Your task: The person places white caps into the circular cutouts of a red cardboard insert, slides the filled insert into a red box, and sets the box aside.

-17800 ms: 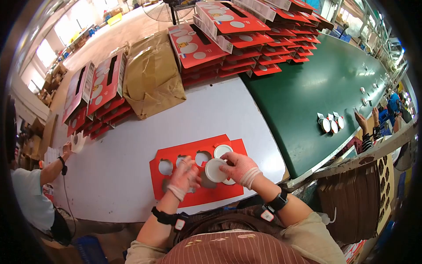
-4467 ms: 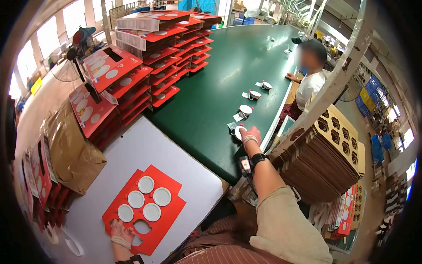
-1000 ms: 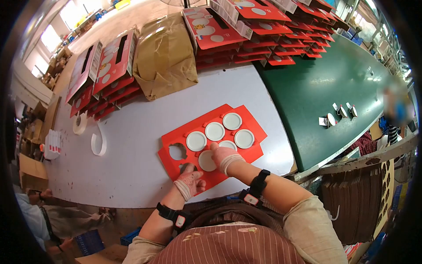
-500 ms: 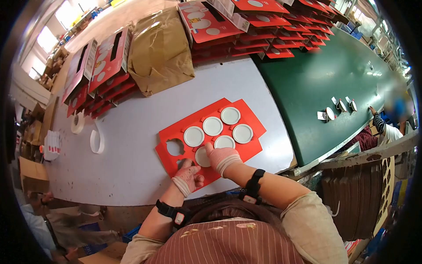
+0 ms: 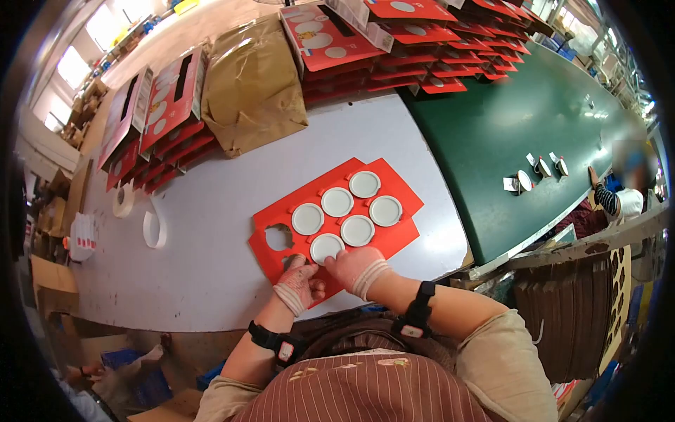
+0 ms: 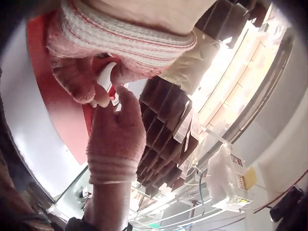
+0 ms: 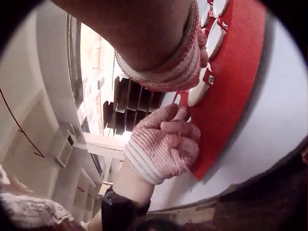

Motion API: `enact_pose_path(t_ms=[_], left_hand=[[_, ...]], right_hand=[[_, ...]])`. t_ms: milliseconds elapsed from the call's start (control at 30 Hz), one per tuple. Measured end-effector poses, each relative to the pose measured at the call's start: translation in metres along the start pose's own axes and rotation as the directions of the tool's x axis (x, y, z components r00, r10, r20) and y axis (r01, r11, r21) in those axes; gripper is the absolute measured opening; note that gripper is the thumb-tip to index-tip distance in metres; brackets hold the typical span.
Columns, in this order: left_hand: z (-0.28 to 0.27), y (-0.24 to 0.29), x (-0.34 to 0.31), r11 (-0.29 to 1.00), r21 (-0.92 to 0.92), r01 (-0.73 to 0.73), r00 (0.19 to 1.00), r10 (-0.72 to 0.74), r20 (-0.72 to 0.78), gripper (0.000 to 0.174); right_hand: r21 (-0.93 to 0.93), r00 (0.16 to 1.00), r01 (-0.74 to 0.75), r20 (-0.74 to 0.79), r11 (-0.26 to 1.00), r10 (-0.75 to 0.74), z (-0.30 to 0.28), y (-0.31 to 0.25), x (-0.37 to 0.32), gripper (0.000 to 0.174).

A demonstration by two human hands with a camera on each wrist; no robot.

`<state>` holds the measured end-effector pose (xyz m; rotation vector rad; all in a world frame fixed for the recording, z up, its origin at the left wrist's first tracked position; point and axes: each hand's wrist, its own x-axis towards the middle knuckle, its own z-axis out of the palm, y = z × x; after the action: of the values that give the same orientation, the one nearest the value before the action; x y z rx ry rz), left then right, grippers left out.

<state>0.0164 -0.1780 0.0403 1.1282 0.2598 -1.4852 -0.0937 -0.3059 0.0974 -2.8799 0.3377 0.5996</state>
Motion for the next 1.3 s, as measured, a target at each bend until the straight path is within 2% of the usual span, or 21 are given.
enact_pose_path(t_ms=[133, 167, 200, 233, 333, 400, 467, 500, 567, 600, 633, 667, 700, 733, 767, 867, 1033, 1100, 1167, 1233, 1300], left_hand=[[-0.006, -0.007, 0.009, 1.0, -0.008, -0.005, 1.0, 0.005, -0.013, 0.021], [-0.008, -0.008, 0.008, 1.0, -0.016, -0.005, 1.0, 0.005, 0.021, 0.021], [-0.011, -0.009, -0.001, 0.992, -0.074, -0.104, 0.968, 0.118, 0.221, 0.02], [-0.004, -0.002, -0.009, 0.994, -0.097, -0.059, 0.982, 0.075, 0.172, 0.022], [-0.008, 0.0, -0.004, 0.997, -0.008, -0.075, 0.986, 0.076, 0.149, 0.018], [-0.021, -0.006, 0.005, 0.997, -0.006, -0.083, 0.988, 0.083, 0.128, 0.021], [-0.018, -0.001, 0.004, 0.996, 0.025, -0.081, 0.99, 0.077, 0.122, 0.025], [-0.01, 0.002, -0.002, 0.997, -0.005, -0.081, 0.993, 0.081, 0.089, 0.027], [-0.009, 0.002, 0.003, 0.996, -0.029, -0.087, 0.994, 0.088, 0.06, 0.029], [-0.012, 0.0, 0.009, 0.997, -0.014, -0.079, 0.993, 0.08, 0.091, 0.029], [-0.012, 0.001, 0.013, 0.997, 0.001, -0.073, 0.99, 0.072, 0.12, 0.03], [-0.001, 0.001, 0.007, 0.997, -0.014, -0.075, 0.995, 0.076, 0.072, 0.026], [-0.003, 0.001, 0.011, 0.997, -0.009, -0.081, 0.994, 0.081, 0.073, 0.026], [-0.009, -0.001, 0.015, 0.999, -0.038, -0.011, 0.992, 0.016, 0.125, 0.023], [-0.012, -0.001, 0.019, 0.996, -0.064, 0.06, 0.983, -0.048, 0.177, 0.02], [0.005, 0.003, 0.013, 0.999, 0.014, 0.03, 0.997, -0.031, 0.075, 0.024], [-0.008, 0.004, 0.019, 0.998, -0.011, 0.063, 0.996, -0.062, 0.058, 0.018], [-0.013, 0.003, 0.018, 0.998, 0.031, 0.049, 0.991, -0.045, -0.128, 0.024], [-0.032, 0.0, 0.024, 0.989, 0.146, -0.008, 0.99, 0.028, -0.138, 0.035], [-0.069, -0.005, 0.043, 0.965, 0.254, -0.066, 0.985, 0.103, -0.138, 0.046], [-0.113, -0.007, 0.062, 0.762, 0.519, -0.388, 0.917, 0.375, 0.135, 0.053]], right_hand=[[0.063, 0.995, 0.063, -0.077, 0.996, -0.058, 0.03, 0.011, -0.006, 0.031], [0.086, 0.993, 0.069, -0.099, 0.994, -0.061, 0.033, 0.014, -0.01, 0.029], [0.162, 0.992, 0.082, -0.104, 0.983, -0.066, 0.034, 0.015, -0.012, 0.027], [0.23, 0.992, 0.064, -0.117, 0.971, -0.038, 0.031, 0.018, -0.013, 0.024], [0.278, 0.979, -0.085, -0.154, 0.957, 0.132, 0.014, 0.05, -0.034, 0.019], [0.455, 0.875, -0.193, -0.321, 0.869, 0.362, 0.013, 0.085, -0.044, 0.013], [0.633, 0.562, -0.244, -0.525, 0.734, 0.64, 0.046, 0.147, -0.045, 0.02], [0.746, 0.434, -0.174, -0.528, 0.643, 0.73, 0.048, 0.183, -0.057, 0.025], [0.907, 0.029, -0.183, -0.381, 0.38, 0.924, 0.059, 0.247, -0.077, 0.026], [0.96, -0.078, -0.166, -0.239, 0.224, 0.968, 0.072, 0.288, -0.09, 0.031], [0.969, -0.251, -0.201, -0.192, 0.143, 0.949, 0.078, 0.314, -0.104, 0.035], [0.989, -0.316, -0.095, -0.141, 0.117, 0.938, 0.094, 0.343, -0.118, 0.041], [0.978, -0.365, -0.169, 0.056, -0.125, 0.929, 0.077, 0.346, -0.135, 0.049], [0.963, -0.44, -0.189, 0.092, -0.192, 0.893, 0.102, 0.378, -0.142, 0.064], [0.964, -0.439, -0.184, 0.096, -0.194, 0.893, 0.1, 0.384, -0.149, 0.064], [0.9, -0.337, -0.14, 0.348, -0.412, 0.875, 0.088, 0.397, -0.159, 0.064], [0.931, -0.306, -0.238, 0.197, -0.275, 0.932, 0.1, 0.422, -0.144, 0.071], [0.961, -0.138, -0.181, 0.187, -0.21, 0.973, 0.104, 0.429, -0.139, 0.077], [0.949, -0.121, -0.237, 0.184, -0.208, 0.975, 0.115, 0.436, -0.132, 0.071], [0.982, 0.199, 0.127, 0.112, -0.139, 0.973, 0.137, 0.441, -0.124, 0.058], [0.98, 0.262, 0.081, 0.153, -0.18, 0.953, 0.069, 0.368, -0.129, 0.035]])
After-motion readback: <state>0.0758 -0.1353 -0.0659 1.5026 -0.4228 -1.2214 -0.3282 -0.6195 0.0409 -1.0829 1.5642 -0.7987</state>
